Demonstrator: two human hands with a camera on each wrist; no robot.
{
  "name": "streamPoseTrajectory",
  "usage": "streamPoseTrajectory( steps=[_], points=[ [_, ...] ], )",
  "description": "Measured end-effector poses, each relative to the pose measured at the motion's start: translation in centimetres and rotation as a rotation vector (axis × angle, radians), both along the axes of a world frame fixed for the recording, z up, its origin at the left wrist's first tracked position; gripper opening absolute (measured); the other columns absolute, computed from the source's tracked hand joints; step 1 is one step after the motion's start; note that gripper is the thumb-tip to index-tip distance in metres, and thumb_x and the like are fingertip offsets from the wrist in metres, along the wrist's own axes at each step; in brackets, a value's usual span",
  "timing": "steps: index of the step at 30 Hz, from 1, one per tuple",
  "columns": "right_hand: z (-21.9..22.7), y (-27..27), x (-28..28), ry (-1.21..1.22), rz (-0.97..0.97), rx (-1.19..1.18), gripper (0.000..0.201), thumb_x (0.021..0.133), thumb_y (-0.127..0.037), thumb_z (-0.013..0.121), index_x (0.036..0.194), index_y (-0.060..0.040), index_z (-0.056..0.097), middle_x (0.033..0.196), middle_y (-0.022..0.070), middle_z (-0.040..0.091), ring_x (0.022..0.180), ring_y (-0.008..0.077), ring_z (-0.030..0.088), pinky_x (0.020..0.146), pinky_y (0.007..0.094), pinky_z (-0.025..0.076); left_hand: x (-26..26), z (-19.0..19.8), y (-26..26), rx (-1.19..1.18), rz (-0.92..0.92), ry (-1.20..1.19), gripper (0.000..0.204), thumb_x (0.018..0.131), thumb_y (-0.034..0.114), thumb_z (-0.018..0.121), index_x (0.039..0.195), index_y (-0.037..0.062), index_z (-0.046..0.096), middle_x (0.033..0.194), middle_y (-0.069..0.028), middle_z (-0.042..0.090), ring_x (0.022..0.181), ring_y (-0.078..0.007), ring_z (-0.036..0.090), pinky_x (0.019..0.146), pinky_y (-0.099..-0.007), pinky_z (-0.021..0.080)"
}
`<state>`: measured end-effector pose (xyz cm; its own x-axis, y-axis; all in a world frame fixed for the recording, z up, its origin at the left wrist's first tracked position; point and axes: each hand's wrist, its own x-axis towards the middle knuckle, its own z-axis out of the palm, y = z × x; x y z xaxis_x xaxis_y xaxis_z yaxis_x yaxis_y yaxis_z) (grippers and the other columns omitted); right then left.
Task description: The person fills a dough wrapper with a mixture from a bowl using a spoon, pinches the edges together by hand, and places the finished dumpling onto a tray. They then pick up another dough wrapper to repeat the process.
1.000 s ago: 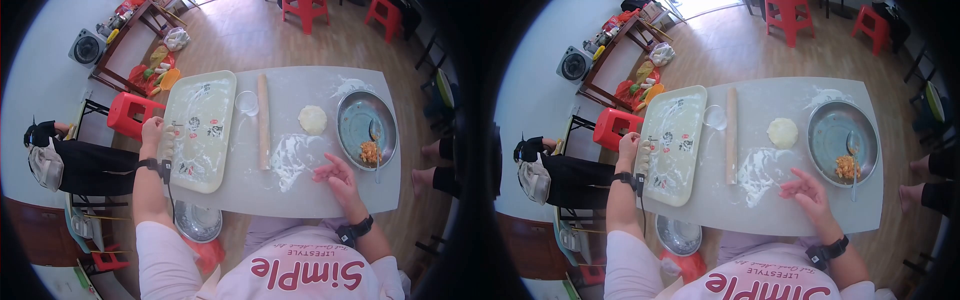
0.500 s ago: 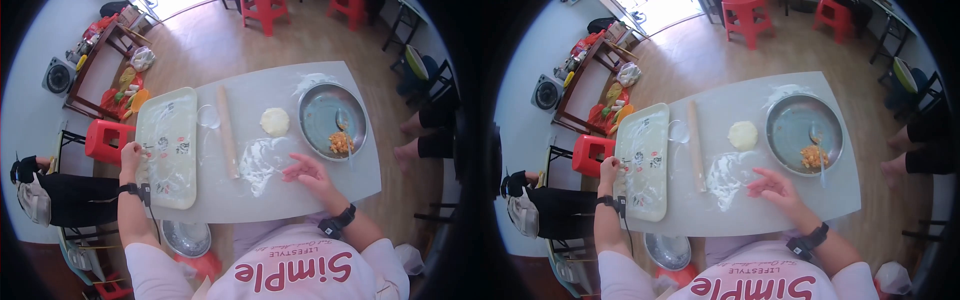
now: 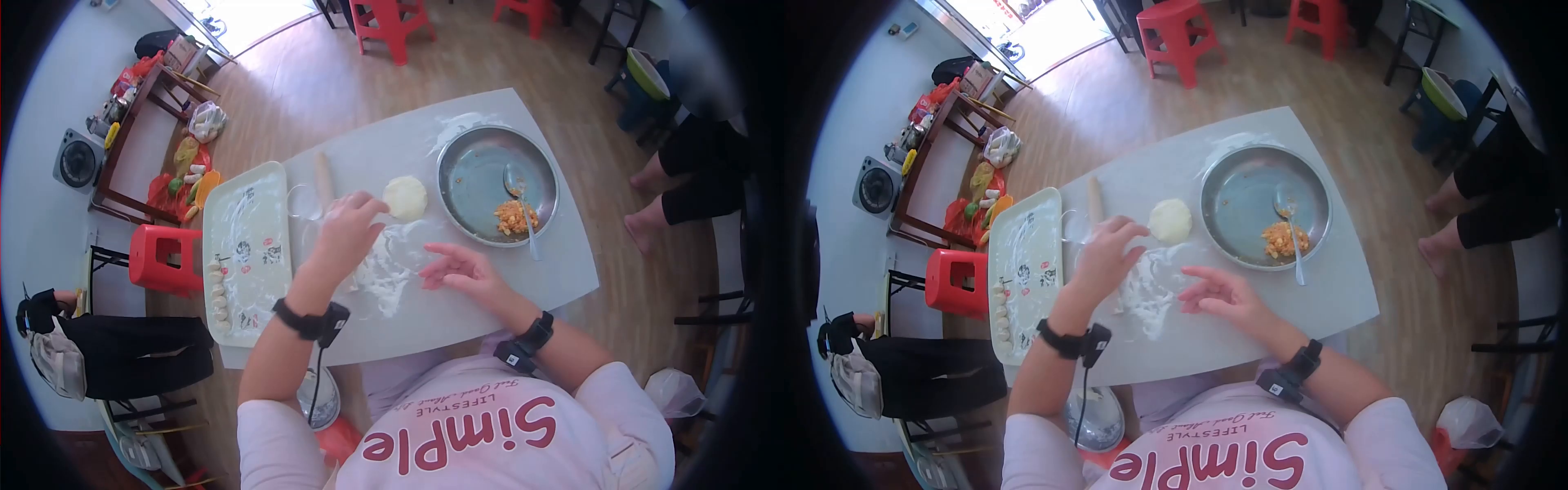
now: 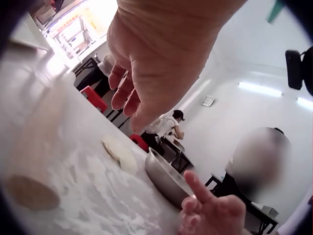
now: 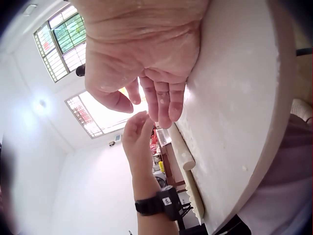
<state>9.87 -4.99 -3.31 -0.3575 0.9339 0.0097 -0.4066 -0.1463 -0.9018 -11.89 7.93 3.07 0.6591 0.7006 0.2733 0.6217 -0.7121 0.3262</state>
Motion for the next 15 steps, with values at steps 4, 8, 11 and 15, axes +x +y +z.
streamPoseTrajectory(
  steps=[4, 8, 11, 15],
  points=[
    [-0.7, 0.1, 0.0, 0.033, 0.009, 0.024, 0.050, 0.091, -0.003, 0.051, 0.139, -0.0025, 0.040, 0.113, 0.0124, 0.062, 0.103, 0.0182, 0.061, 0.095, 0.0325, 0.047, 3.1, -3.1, 1.6, -0.061, -0.060, 0.107, 0.025, 0.077, 0.000, 0.060, 0.100, 0.0089, 0.060, 0.105, -0.0101, 0.058, 0.106, -0.0331, 0.054, 0.092, -0.0419, 0.043],
    [-0.7, 0.1, 0.0, 0.063, 0.007, 0.015, 0.050, 0.090, -0.002, 0.052, 0.139, -0.0024, 0.040, 0.111, 0.0121, 0.062, 0.103, 0.0172, 0.061, 0.094, 0.0319, 0.048, 3.8, -2.7, 1.9, -0.079, -0.065, 0.195, 0.024, 0.077, -0.001, 0.056, 0.099, 0.0094, 0.060, 0.106, -0.0095, 0.058, 0.107, -0.0338, 0.054, 0.093, -0.0419, 0.042],
    [-0.7, 0.0, 0.1, 0.087, 0.018, 0.017, 0.050, 0.090, -0.002, 0.052, 0.139, -0.0025, 0.040, 0.111, 0.0119, 0.061, 0.103, 0.0170, 0.061, 0.094, 0.0318, 0.048, 3.6, -3.1, 2.3, -0.068, -0.071, 0.157, 0.020, 0.078, 0.001, 0.058, 0.096, 0.0084, 0.062, 0.103, -0.0100, 0.060, 0.104, -0.0336, 0.055, 0.090, -0.0420, 0.044],
    [-0.6, 0.0, 0.2, 0.081, 0.047, 0.023, 0.051, 0.090, -0.002, 0.052, 0.140, -0.0026, 0.040, 0.111, 0.0116, 0.061, 0.103, 0.0163, 0.060, 0.095, 0.0308, 0.047, 3.3, -3.0, 2.6, -0.132, -0.058, 0.077, 0.013, 0.080, 0.005, 0.060, 0.093, 0.0076, 0.064, 0.097, -0.0103, 0.061, 0.096, -0.0304, 0.059, 0.084, -0.0380, 0.047]
  ],
)
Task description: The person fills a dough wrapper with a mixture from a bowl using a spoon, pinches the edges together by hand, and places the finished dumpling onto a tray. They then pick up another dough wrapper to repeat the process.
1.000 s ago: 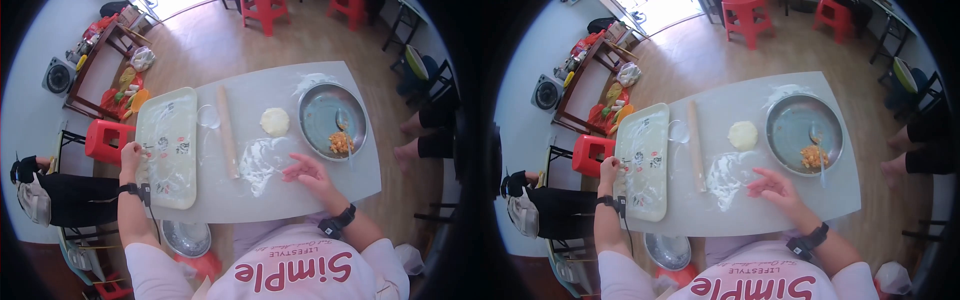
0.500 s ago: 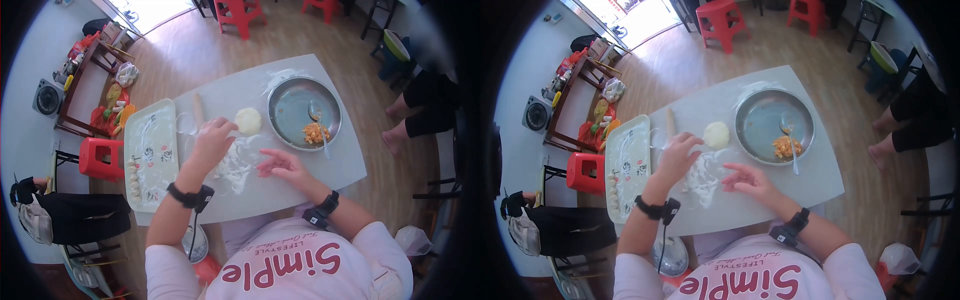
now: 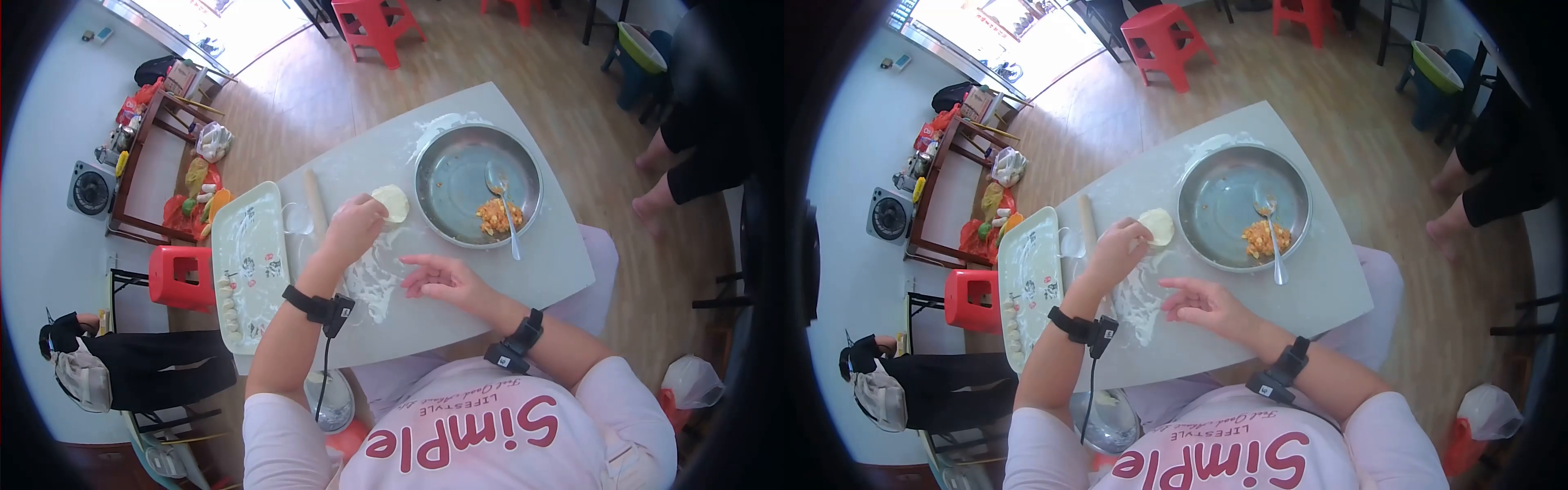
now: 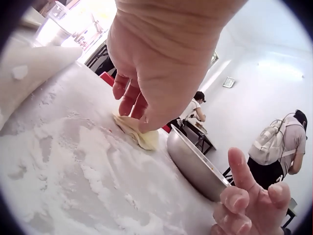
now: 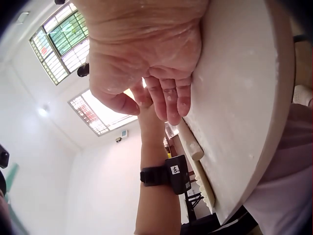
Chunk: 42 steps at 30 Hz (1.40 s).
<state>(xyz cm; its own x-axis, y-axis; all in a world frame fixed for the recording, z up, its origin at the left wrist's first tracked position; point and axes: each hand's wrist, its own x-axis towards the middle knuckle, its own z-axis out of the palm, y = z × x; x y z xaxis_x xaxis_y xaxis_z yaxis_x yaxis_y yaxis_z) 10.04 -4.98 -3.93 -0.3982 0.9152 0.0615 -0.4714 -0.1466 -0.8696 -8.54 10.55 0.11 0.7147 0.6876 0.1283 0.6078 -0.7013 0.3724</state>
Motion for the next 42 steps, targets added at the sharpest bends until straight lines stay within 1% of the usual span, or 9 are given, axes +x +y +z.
streamPoseTrajectory(
  steps=[6, 11, 21, 24, 27, 31, 34, 36, 42],
  points=[
    [-0.6, 0.1, -0.1, 0.002, 0.011, 0.016, 0.051, 0.090, -0.004, 0.052, 0.140, -0.0028, 0.040, 0.111, 0.0104, 0.061, 0.102, 0.0154, 0.060, 0.095, 0.0303, 0.046, -0.7, -0.9, 1.5, -0.452, 0.333, -0.265, 0.013, 0.087, 0.012, 0.060, 0.095, 0.0040, 0.064, 0.094, -0.0071, 0.066, 0.088, -0.0187, 0.063, 0.078, -0.0316, 0.048],
    [-0.7, 0.0, -0.2, -0.005, -0.005, 0.024, 0.051, 0.091, -0.006, 0.053, 0.140, -0.0029, 0.040, 0.112, 0.0100, 0.061, 0.102, 0.0153, 0.060, 0.093, 0.0302, 0.047, -0.8, -0.2, 2.4, -0.874, 0.486, -1.233, 0.020, 0.094, 0.014, 0.052, 0.109, 0.0024, 0.056, 0.103, -0.0075, 0.064, 0.091, -0.0162, 0.063, 0.083, -0.0302, 0.050],
    [-0.8, -0.1, -0.7, 0.054, -0.169, -0.079, 0.050, 0.096, -0.016, 0.052, 0.141, 0.0009, 0.037, 0.123, 0.0140, 0.057, 0.109, 0.0203, 0.059, 0.093, 0.0323, 0.048, 0.4, 1.6, -8.7, -1.273, 0.431, -1.320, 0.023, 0.098, 0.014, 0.046, 0.112, -0.0011, 0.055, 0.109, -0.0124, 0.064, 0.099, -0.0231, 0.063, 0.090, -0.0369, 0.048],
    [-0.4, -1.0, -0.5, 0.154, -0.168, -0.213, 0.052, 0.097, -0.021, 0.051, 0.141, 0.0012, 0.035, 0.125, 0.0138, 0.056, 0.109, 0.0207, 0.059, 0.093, 0.0326, 0.047, 1.2, 0.5, -11.3, -0.692, 0.506, -0.866, 0.017, 0.095, 0.011, 0.052, 0.107, 0.0010, 0.059, 0.107, -0.0119, 0.065, 0.100, -0.0230, 0.063, 0.087, -0.0390, 0.048],
    [-0.6, -1.5, -0.2, 0.376, -0.170, -0.408, 0.052, 0.099, -0.024, 0.050, 0.141, 0.0017, 0.034, 0.126, 0.0136, 0.055, 0.111, 0.0203, 0.058, 0.094, 0.0327, 0.047, 2.3, 1.0, -13.2, 0.063, 0.028, -0.358, 0.017, 0.082, 0.006, 0.065, 0.099, 0.0050, 0.064, 0.107, -0.0133, 0.064, 0.103, -0.0338, 0.060, 0.091, -0.0411, 0.045],
    [-0.4, -1.7, 0.8, 0.476, -0.208, -0.496, 0.050, 0.098, -0.027, 0.050, 0.138, 0.0010, 0.038, 0.127, 0.0147, 0.055, 0.113, 0.0212, 0.057, 0.099, 0.0353, 0.044, 2.1, 0.7, -14.6, 0.017, -0.138, -0.313, 0.021, 0.081, 0.005, 0.065, 0.102, 0.0042, 0.063, 0.110, -0.0127, 0.065, 0.105, -0.0261, 0.060, 0.094, -0.0389, 0.043],
    [0.4, -1.9, 0.6, 0.259, -0.230, -0.391, 0.044, 0.099, -0.022, 0.050, 0.135, 0.0013, 0.043, 0.121, 0.0099, 0.059, 0.109, 0.0173, 0.059, 0.095, 0.0316, 0.046, 1.5, -1.3, -15.0, -0.276, 0.185, -0.677, 0.025, 0.089, 0.014, 0.061, 0.112, 0.0038, 0.060, 0.120, -0.0139, 0.061, 0.115, -0.0251, 0.056, 0.098, -0.0409, 0.041],
    [1.3, -1.7, 0.1, 0.158, -0.205, -0.266, 0.041, 0.098, -0.020, 0.049, 0.133, 0.0017, 0.046, 0.120, 0.0099, 0.060, 0.109, 0.0168, 0.059, 0.093, 0.0316, 0.047, 1.5, -2.3, -14.8, -1.068, 0.357, -1.287, 0.040, 0.099, 0.033, 0.047, 0.127, 0.0043, 0.050, 0.128, -0.0106, 0.055, 0.116, -0.0252, 0.054, 0.101, -0.0414, 0.039],
    [4.9, -1.0, 0.0, -0.533, -0.416, 0.260, 0.040, 0.092, -0.009, 0.051, 0.131, 0.0015, 0.050, 0.119, 0.0178, 0.060, 0.105, 0.0252, 0.061, 0.088, 0.0320, 0.048, 2.5, -2.5, -13.7, -1.807, 0.103, -1.522, 0.061, 0.101, 0.050, 0.024, 0.140, 0.0040, 0.035, 0.138, -0.0117, 0.045, 0.128, -0.0235, 0.044, 0.106, -0.0409, 0.036]
  ],
)
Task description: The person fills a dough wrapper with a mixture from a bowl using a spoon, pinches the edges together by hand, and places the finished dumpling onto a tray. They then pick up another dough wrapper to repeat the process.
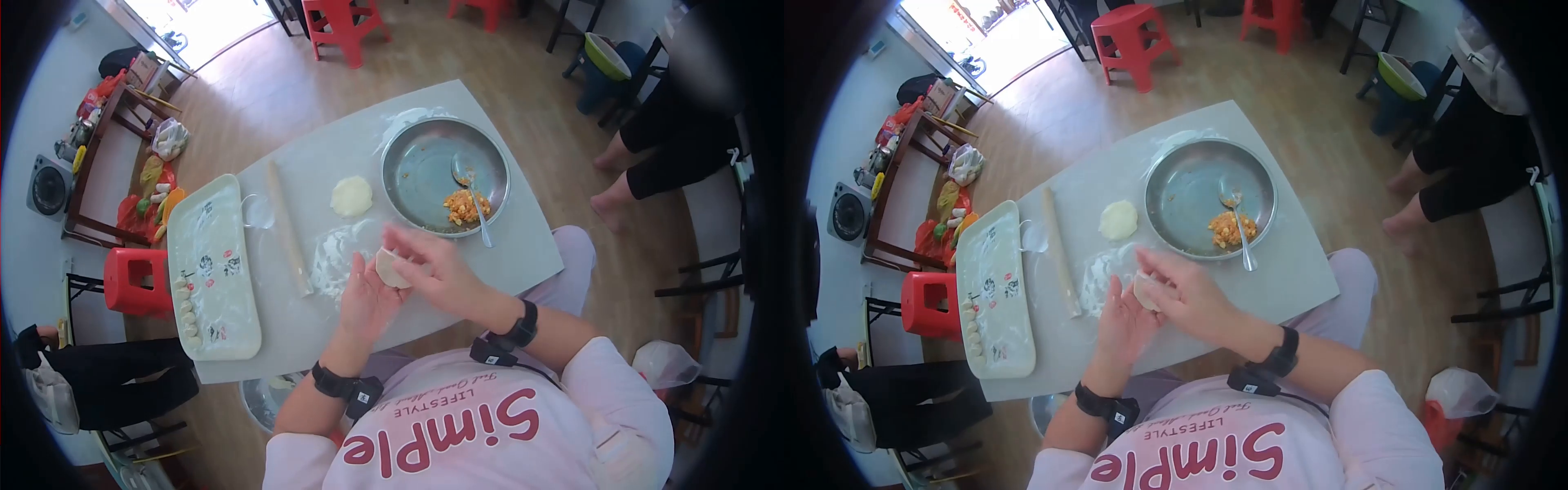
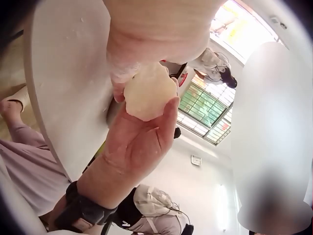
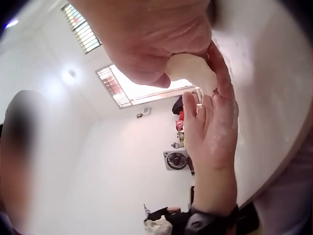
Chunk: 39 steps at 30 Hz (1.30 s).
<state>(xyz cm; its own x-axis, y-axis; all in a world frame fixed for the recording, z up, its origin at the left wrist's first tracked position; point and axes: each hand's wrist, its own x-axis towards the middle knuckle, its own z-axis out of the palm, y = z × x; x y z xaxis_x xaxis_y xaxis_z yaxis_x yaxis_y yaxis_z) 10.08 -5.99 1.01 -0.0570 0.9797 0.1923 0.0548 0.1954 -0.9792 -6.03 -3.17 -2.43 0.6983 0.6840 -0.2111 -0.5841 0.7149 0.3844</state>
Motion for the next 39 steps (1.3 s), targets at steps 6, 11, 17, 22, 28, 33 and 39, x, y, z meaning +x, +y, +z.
streamPoseTrajectory(
  steps=[6, 11, 17, 22, 28, 33, 39],
  points=[
    [0.8, -1.6, 9.2, -0.541, -0.401, 0.286, 0.057, 0.074, 0.009, 0.055, 0.128, -0.0104, 0.057, 0.105, 0.0166, 0.061, 0.093, 0.0310, 0.060, 0.080, 0.0363, 0.049, 0.1, -1.5, 0.2, 0.031, -0.032, 0.148, 0.046, 0.101, 0.029, 0.039, 0.138, 0.0008, 0.037, 0.137, -0.0123, 0.047, 0.126, -0.0236, 0.047, 0.105, -0.0400, 0.038],
    [-2.5, -2.4, 11.9, -0.912, -0.233, 0.252, 0.058, 0.069, 0.009, 0.059, 0.123, -0.0151, 0.062, 0.078, 0.0086, 0.052, 0.072, 0.0257, 0.051, 0.066, 0.0374, 0.042, 1.8, -1.7, -0.5, -0.038, -0.131, 0.104, 0.041, 0.100, 0.019, 0.041, 0.135, -0.0022, 0.040, 0.134, -0.0132, 0.050, 0.125, -0.0244, 0.048, 0.106, -0.0401, 0.038],
    [-3.3, -1.0, 11.9, -0.458, -0.479, 0.213, 0.020, 0.087, -0.004, 0.062, 0.106, -0.0043, 0.066, 0.079, 0.0059, 0.060, 0.071, 0.0168, 0.056, 0.067, 0.0274, 0.045, 3.1, -2.8, -0.9, -0.041, -0.196, 0.035, 0.045, 0.099, 0.024, 0.042, 0.137, 0.0000, 0.039, 0.137, -0.0118, 0.048, 0.126, -0.0243, 0.047, 0.108, -0.0407, 0.036],
    [-0.7, -1.1, 13.7, -0.079, -0.629, 0.187, 0.015, 0.095, -0.008, 0.054, 0.100, 0.0031, 0.063, 0.083, 0.0032, 0.060, 0.074, 0.0095, 0.055, 0.067, 0.0224, 0.045, 3.8, -2.5, -1.0, -0.017, -0.083, 0.136, 0.045, 0.099, 0.023, 0.042, 0.138, 0.0004, 0.037, 0.138, -0.0127, 0.047, 0.127, -0.0248, 0.045, 0.108, -0.0432, 0.035],
    [2.5, -5.1, 11.7, -0.370, -0.475, 0.181, 0.013, 0.094, -0.003, 0.053, 0.100, 0.0023, 0.063, 0.088, 0.0075, 0.065, 0.082, 0.0137, 0.062, 0.074, 0.0252, 0.049, 4.2, -2.4, -1.0, -0.126, -0.001, 0.184, 0.043, 0.100, 0.022, 0.038, 0.138, 0.0015, 0.037, 0.137, -0.0120, 0.047, 0.127, -0.0251, 0.046, 0.108, -0.0437, 0.035],
    [2.3, -5.9, 10.8, -0.519, -0.441, 0.229, 0.013, 0.093, -0.001, 0.054, 0.102, 0.0000, 0.063, 0.089, 0.0098, 0.068, 0.083, 0.0180, 0.066, 0.073, 0.0280, 0.051, 4.2, -2.1, -1.1, -0.131, 0.026, 0.183, 0.040, 0.100, 0.020, 0.036, 0.134, -0.0004, 0.039, 0.133, -0.0139, 0.050, 0.123, -0.0254, 0.050, 0.105, -0.0434, 0.039],
    [0.5, -6.0, 11.1, -0.623, -0.423, 0.300, 0.012, 0.090, -0.001, 0.057, 0.100, -0.0022, 0.063, 0.090, 0.0110, 0.068, 0.081, 0.0244, 0.067, 0.072, 0.0307, 0.052, 4.2, -2.5, -1.1, -0.130, 0.038, 0.172, 0.040, 0.100, 0.020, 0.036, 0.134, -0.0006, 0.041, 0.131, -0.0139, 0.052, 0.122, -0.0258, 0.051, 0.105, -0.0441, 0.039]
  ],
)
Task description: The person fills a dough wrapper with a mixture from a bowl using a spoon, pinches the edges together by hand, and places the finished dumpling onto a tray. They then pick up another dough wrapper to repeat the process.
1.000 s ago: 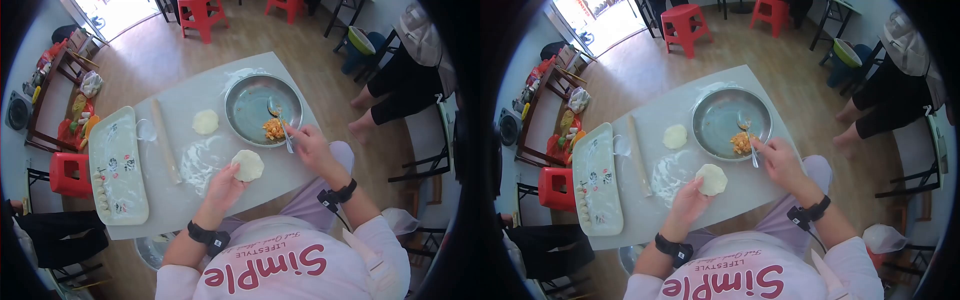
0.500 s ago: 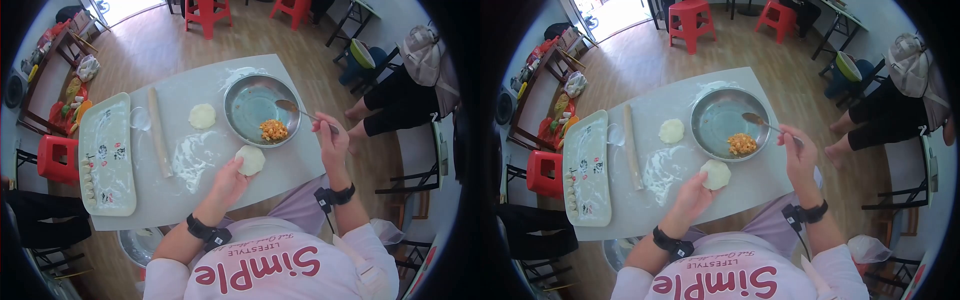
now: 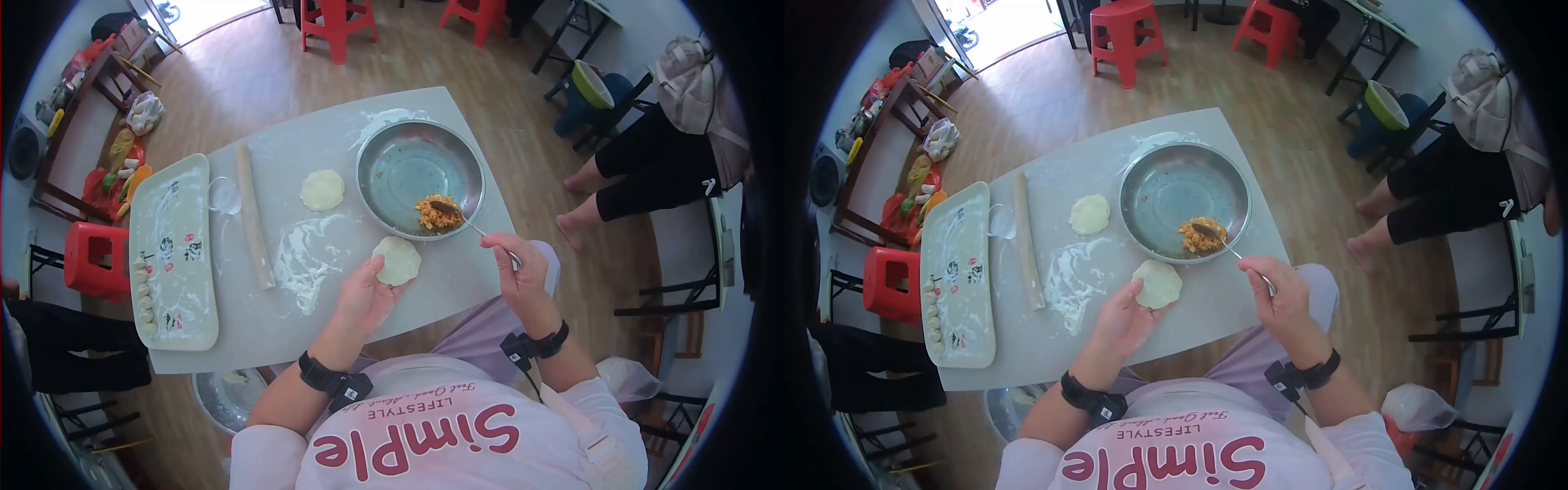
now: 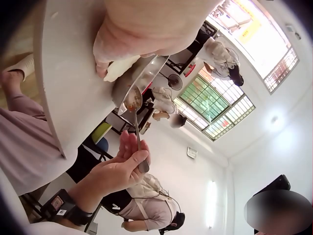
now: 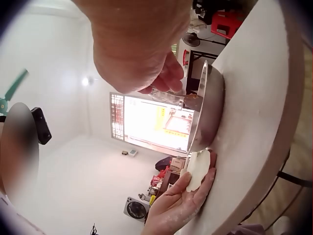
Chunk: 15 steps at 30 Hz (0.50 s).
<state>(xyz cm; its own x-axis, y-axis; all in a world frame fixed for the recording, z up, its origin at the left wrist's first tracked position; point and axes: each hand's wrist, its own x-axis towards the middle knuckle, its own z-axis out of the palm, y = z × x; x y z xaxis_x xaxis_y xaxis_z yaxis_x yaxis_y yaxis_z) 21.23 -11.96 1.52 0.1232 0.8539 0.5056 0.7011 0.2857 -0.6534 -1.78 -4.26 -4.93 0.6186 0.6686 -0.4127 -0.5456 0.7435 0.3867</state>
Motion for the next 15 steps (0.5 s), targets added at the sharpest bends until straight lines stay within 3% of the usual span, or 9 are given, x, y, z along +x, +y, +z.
streamPoseTrajectory(
  steps=[9, 12, 14, 15],
  points=[
    [-1.2, -0.7, -0.2, 0.124, 0.046, -0.088, 0.013, 0.091, -0.002, 0.056, 0.101, -0.0019, 0.063, 0.090, 0.0122, 0.068, 0.083, 0.0234, 0.067, 0.074, 0.0305, 0.051, 0.2, 0.5, 0.0, 0.022, -0.003, 0.031, 0.042, 0.100, 0.020, 0.036, 0.137, 0.0010, 0.037, 0.135, -0.0136, 0.049, 0.124, -0.0265, 0.049, 0.106, -0.0456, 0.038],
    [-1.6, -0.6, 0.0, 0.262, 0.052, -0.148, 0.014, 0.094, -0.006, 0.054, 0.102, 0.0005, 0.063, 0.090, 0.0110, 0.068, 0.085, 0.0206, 0.067, 0.076, 0.0300, 0.051, 0.2, 0.5, 0.1, 0.005, 0.003, 0.052, 0.042, 0.100, 0.019, 0.036, 0.137, 0.0008, 0.037, 0.135, -0.0138, 0.049, 0.125, -0.0267, 0.049, 0.107, -0.0460, 0.038],
    [-1.8, -0.1, 0.0, 0.566, 0.044, -0.188, 0.019, 0.097, -0.012, 0.051, 0.100, 0.0026, 0.062, 0.090, 0.0112, 0.068, 0.084, 0.0199, 0.067, 0.077, 0.0304, 0.052, 0.3, 0.5, 0.0, 0.007, 0.011, 0.053, 0.042, 0.100, 0.019, 0.036, 0.137, 0.0007, 0.037, 0.135, -0.0138, 0.049, 0.125, -0.0268, 0.049, 0.107, -0.0462, 0.038],
    [-2.1, 0.1, 0.3, 0.568, 0.045, -0.187, 0.019, 0.097, -0.012, 0.051, 0.100, 0.0026, 0.062, 0.090, 0.0112, 0.068, 0.084, 0.0199, 0.067, 0.077, 0.0304, 0.052, 0.3, 0.5, 0.0, 0.009, 0.018, 0.053, 0.042, 0.100, 0.019, 0.035, 0.138, 0.0006, 0.036, 0.136, -0.0139, 0.048, 0.125, -0.0269, 0.048, 0.107, -0.0463, 0.038]
  ],
)
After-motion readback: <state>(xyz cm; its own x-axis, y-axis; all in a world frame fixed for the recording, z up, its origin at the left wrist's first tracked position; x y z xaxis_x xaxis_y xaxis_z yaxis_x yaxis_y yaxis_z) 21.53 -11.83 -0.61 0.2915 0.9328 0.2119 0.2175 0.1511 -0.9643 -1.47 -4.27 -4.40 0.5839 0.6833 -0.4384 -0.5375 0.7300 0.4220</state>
